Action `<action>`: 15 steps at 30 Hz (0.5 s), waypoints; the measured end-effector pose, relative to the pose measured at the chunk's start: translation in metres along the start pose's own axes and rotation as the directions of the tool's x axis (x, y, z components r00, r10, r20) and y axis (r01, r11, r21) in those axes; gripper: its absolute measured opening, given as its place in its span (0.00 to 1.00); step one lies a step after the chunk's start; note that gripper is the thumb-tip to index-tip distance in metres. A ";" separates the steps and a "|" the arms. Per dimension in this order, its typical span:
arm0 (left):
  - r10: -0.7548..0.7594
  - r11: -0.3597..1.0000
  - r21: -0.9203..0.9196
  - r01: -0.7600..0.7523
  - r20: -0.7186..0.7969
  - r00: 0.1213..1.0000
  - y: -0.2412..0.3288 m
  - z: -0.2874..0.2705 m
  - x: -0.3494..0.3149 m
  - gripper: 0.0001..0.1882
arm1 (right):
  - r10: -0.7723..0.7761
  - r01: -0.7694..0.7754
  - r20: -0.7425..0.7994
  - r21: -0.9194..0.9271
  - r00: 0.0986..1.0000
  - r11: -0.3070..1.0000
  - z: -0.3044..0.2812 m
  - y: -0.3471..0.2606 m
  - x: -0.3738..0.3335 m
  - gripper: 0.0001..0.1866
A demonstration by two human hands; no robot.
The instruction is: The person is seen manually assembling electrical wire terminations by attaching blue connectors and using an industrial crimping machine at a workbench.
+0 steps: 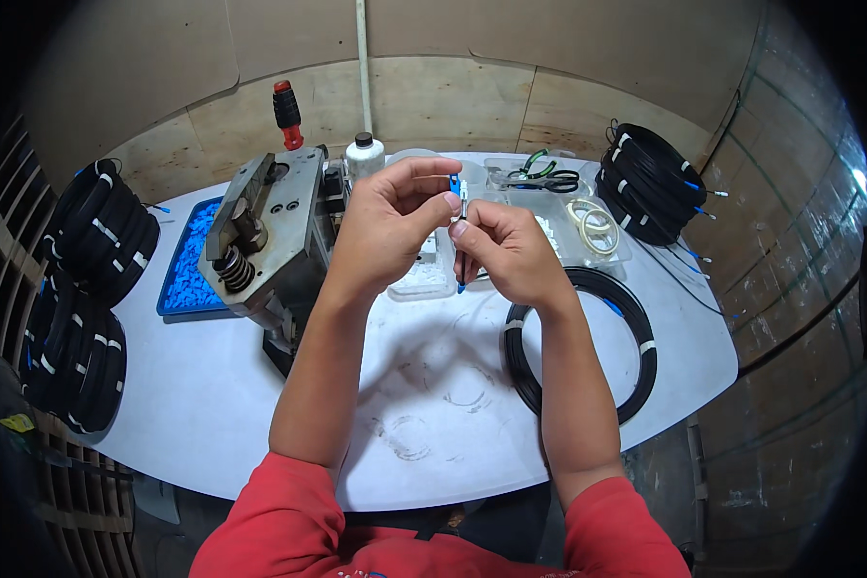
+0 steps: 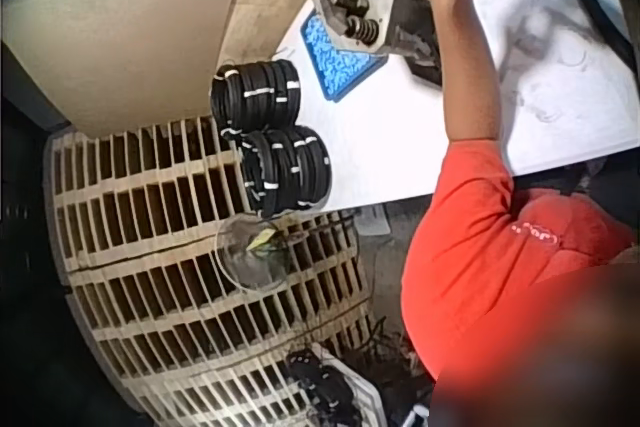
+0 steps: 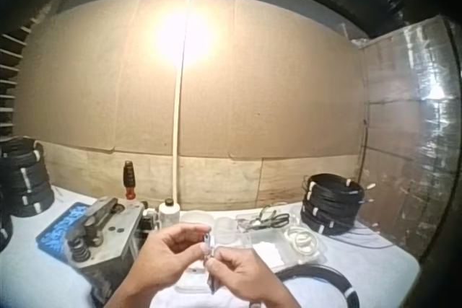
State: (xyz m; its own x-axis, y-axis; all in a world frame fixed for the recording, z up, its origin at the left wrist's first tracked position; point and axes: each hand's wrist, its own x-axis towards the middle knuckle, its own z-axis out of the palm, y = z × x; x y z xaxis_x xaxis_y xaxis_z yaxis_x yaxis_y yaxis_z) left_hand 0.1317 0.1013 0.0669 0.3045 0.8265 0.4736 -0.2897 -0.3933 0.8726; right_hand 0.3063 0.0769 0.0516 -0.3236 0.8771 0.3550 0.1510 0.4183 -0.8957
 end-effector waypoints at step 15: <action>0.017 1.000 0.013 -0.017 -0.004 1.000 0.002 0.002 -0.002 0.15 | -0.003 0.003 -0.019 -0.001 1.000 1.000 0.001 -0.004 -0.001 0.14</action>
State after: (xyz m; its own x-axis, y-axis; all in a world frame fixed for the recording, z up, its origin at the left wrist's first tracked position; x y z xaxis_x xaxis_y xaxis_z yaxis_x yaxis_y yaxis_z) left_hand 0.1328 0.0981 0.0682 0.2960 0.8210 0.4883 -0.2833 -0.4127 0.8657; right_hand 0.3054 0.0740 0.0542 -0.3059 0.8801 0.3630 0.1512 0.4214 -0.8942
